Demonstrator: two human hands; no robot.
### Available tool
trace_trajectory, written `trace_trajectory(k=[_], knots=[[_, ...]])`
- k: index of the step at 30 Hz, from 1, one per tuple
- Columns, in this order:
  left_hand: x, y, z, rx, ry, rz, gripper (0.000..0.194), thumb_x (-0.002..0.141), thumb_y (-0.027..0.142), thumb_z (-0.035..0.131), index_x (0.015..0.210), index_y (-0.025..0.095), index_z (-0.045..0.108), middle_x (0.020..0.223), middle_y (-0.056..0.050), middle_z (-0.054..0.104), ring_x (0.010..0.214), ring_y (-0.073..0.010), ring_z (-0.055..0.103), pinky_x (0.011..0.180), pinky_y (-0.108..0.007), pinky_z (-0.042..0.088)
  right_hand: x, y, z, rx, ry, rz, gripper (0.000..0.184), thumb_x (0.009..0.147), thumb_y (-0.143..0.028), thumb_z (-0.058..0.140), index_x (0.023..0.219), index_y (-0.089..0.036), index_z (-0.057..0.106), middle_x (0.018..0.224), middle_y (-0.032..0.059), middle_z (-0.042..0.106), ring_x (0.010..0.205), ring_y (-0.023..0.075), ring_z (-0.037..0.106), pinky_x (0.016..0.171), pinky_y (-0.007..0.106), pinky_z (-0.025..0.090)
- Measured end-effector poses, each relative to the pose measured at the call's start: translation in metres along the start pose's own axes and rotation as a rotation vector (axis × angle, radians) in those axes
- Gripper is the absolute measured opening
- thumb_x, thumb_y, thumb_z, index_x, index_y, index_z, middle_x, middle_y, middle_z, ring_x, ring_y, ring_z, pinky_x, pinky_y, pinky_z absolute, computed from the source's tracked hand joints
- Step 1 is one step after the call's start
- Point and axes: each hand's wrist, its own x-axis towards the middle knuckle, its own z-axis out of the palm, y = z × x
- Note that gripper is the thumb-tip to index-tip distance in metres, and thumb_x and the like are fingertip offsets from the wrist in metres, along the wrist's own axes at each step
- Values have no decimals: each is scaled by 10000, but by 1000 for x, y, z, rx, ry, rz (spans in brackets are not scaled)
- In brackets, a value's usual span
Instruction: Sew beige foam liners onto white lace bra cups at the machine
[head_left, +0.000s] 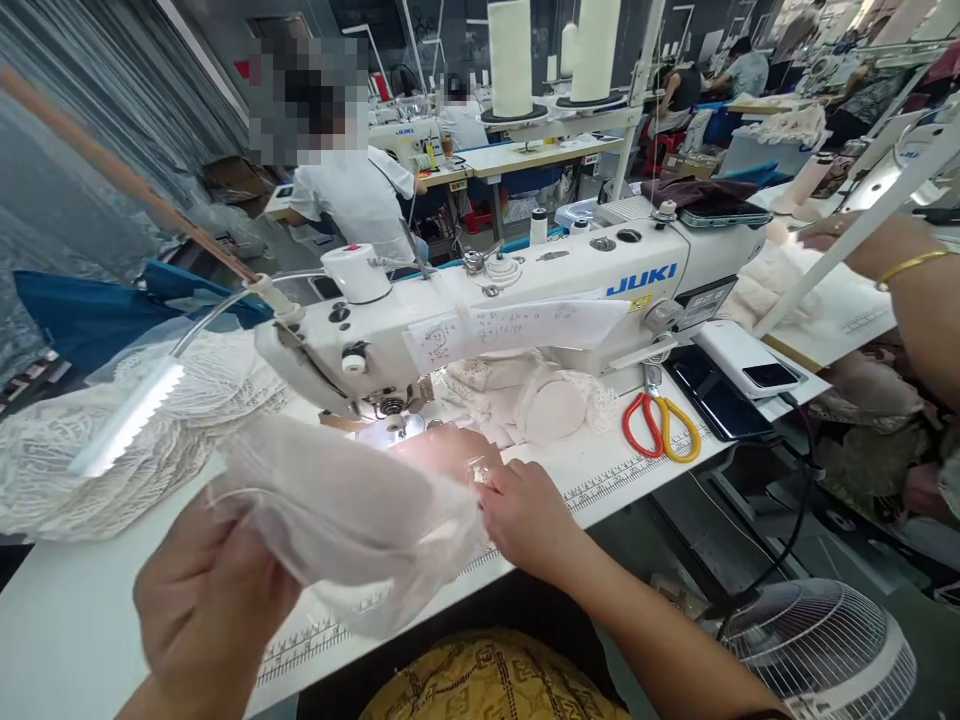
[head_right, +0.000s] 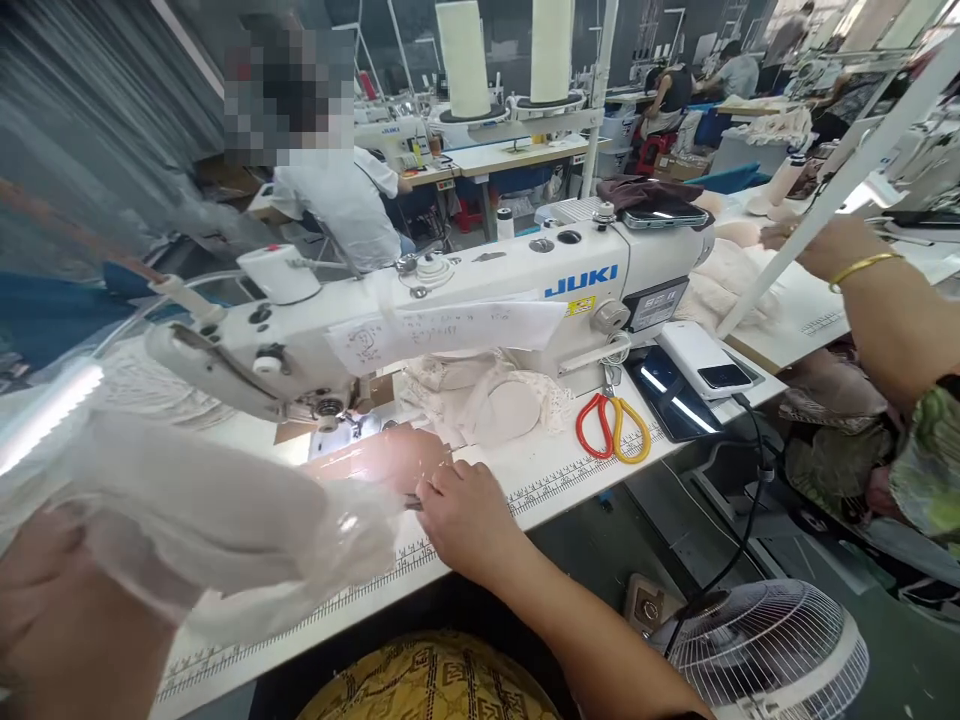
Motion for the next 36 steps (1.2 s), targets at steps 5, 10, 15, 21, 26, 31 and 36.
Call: trace_trajectory(k=[5,10,15,21,26,31,36], knots=[[9,-36,-43,147,-373,-397,337,842,487,619,1033,226,715,912,-26,720,748,-204,645,556,-244,552,1,3,4,-34,75,61,262,918,-262,523,1148,-182,622,953,89,646,823,222,546,663,337,374],[0,-80,-63,256,-564,-422,477,866,537,557,1168,175,629,1136,-82,680,956,-251,648,795,-297,547,1,-2,-1,38,127,14,262,893,-258,572,1116,-143,649,961,117,652,873,261,569,730,379,436],[-11,-82,-74,70,-606,-445,614,758,493,718,1269,190,561,1270,-95,610,1052,-271,627,844,-319,541,26,-34,-8,527,127,6,313,942,-322,496,1202,-199,617,1172,115,626,1034,235,599,825,359,495],[-15,-83,-82,-91,-620,-310,588,721,406,769,1232,177,589,1242,-91,618,1113,-263,597,993,-348,467,76,-87,8,1136,-243,210,466,914,-392,514,1339,-203,512,1132,93,655,1000,212,624,843,344,509],[-18,-90,-94,-125,-598,-351,592,726,403,762,1239,179,567,1236,-87,607,1070,-239,610,930,-312,496,95,-107,18,1321,-394,202,273,839,-402,610,984,-173,646,819,20,635,761,175,588,695,299,487],[-15,-92,-120,-30,-544,-442,440,792,467,686,1109,170,617,1045,-54,659,903,-201,628,763,-264,517,98,-115,15,1324,-339,374,285,809,-450,639,901,-182,607,729,-6,571,660,141,527,583,252,449],[-6,-77,-165,-25,-408,-533,392,858,532,574,754,155,570,635,26,511,543,-97,457,483,-191,363,113,-133,12,1446,-453,392,329,826,-481,604,1000,-203,578,769,5,600,692,162,574,602,274,487]])
